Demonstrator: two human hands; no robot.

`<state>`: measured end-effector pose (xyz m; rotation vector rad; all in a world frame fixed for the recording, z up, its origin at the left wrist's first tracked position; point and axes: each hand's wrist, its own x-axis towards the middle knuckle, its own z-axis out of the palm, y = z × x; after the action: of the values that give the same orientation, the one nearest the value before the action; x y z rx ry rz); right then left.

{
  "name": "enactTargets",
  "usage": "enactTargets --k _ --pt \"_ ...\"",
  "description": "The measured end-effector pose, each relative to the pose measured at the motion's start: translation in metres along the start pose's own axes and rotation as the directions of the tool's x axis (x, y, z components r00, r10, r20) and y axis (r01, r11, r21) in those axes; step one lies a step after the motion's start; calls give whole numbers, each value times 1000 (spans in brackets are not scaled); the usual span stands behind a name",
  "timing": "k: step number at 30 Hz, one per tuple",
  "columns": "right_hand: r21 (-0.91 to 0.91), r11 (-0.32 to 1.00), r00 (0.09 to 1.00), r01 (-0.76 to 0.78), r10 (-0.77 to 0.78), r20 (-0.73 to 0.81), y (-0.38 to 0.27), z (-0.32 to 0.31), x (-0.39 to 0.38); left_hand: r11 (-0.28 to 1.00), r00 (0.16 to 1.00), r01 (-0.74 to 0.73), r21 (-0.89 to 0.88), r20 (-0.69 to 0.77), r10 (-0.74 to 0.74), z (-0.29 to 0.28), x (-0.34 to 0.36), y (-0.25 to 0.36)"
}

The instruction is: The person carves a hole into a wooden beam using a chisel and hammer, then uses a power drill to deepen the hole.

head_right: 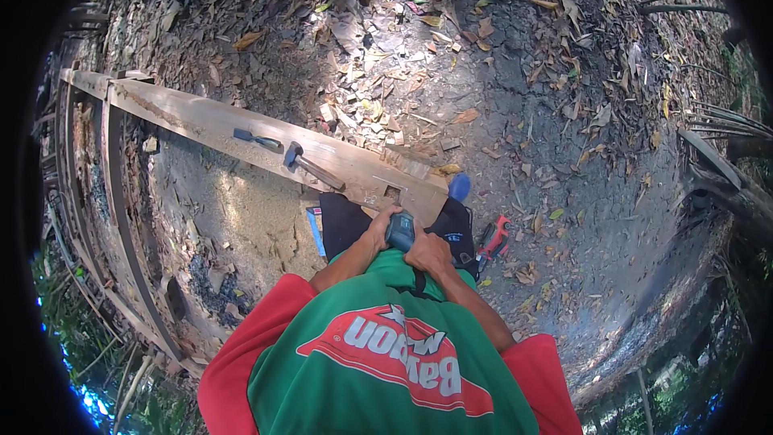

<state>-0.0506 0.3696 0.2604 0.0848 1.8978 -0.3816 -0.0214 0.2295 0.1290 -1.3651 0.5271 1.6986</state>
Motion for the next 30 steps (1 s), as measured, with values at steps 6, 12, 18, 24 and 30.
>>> enactTargets --k 6,12,18,24,30 --pt "-54 997 999 49 -49 -1 2 -4 5 999 1000 15 -50 21 -14 -2 4 -2" --pt "-60 997 998 57 -57 0 8 0 12 995 999 1 -100 45 3 2 -3 -2" --pt "70 998 1000 -4 3 7 5 5 -21 1000 1000 12 -15 14 -11 -4 -8 -17" --pt "25 1000 998 17 -16 -55 10 4 -4 1000 999 0 -30 42 2 0 8 -5" --pt "-16 999 999 33 -34 -22 12 0 18 1000 1000 13 -26 -22 -13 10 7 6"
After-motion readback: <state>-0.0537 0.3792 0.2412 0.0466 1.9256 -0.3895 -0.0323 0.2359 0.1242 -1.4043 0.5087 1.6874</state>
